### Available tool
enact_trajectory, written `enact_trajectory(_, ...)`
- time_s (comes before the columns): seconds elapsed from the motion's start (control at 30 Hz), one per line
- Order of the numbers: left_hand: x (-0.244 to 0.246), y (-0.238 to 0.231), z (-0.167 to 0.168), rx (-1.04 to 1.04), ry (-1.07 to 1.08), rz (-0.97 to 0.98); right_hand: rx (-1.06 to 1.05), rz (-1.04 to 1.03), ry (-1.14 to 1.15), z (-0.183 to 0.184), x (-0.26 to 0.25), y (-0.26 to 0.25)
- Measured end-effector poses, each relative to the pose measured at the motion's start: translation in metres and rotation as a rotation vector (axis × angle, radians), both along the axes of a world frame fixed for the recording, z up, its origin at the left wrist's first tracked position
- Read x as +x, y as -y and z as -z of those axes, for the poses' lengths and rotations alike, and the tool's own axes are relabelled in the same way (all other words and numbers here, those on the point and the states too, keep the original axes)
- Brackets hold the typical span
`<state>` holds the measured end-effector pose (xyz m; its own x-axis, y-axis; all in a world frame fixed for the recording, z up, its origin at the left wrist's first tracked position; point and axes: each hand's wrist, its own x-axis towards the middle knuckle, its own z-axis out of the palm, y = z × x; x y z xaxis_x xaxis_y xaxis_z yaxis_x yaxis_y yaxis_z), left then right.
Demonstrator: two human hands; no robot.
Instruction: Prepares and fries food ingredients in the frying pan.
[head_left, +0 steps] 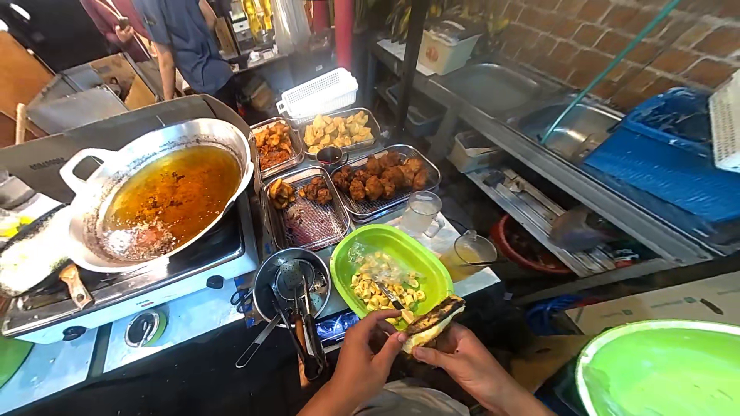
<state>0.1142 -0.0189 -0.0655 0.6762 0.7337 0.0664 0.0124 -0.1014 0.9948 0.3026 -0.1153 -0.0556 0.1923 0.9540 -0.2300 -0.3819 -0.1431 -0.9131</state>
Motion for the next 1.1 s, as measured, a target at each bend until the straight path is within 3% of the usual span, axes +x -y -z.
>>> enact_trajectory(0.17, -0.006, -0.034, -0.025, 0.51, -0.152, -0.01, 0.056, -0.135, 0.098, -0.03, -0.007, -0.025)
enact_trajectory(0.23, -0.011, -0.042, -0.037, 0.542, -0.146, -0.042, 0.058, -0.186, 0.155, -0.046, -0.009, -0.037)
enact_trajectory(0.37, -0.021, -0.054, -0.052, 0.342, -0.1, -0.082, 0.098, -0.244, 0.264, -0.059, -0.015, -0.056)
enact_trajectory(0.5, -0.035, -0.062, -0.046, 0.703, -0.176, -0.253, 0.168, -0.087, 0.191, -0.045, -0.044, -0.064)
enact_trajectory(0.57, -0.045, -0.062, -0.044, 0.762, -0.179, -0.239, 0.158, 0.032, 0.178, -0.037, -0.061, -0.064)
enact_trajectory(0.63, -0.057, -0.061, -0.042, 0.74, -0.162, -0.199, 0.129, 0.089, 0.193, -0.036, -0.077, -0.062)
enact_trajectory(0.83, -0.094, -0.063, -0.028, 0.616, -0.123, -0.149, 0.103, 0.012, 0.255, -0.027, -0.105, -0.061)
enact_trajectory(0.97, -0.113, -0.067, -0.024, 0.244, -0.083, -0.093, 0.13, -0.002, 0.241, -0.017, -0.121, -0.063)
enact_trajectory(1.1, -0.124, -0.073, -0.026, -0.157, 0.098, -0.051, 0.205, -0.1, 0.172, -0.013, -0.121, -0.067)
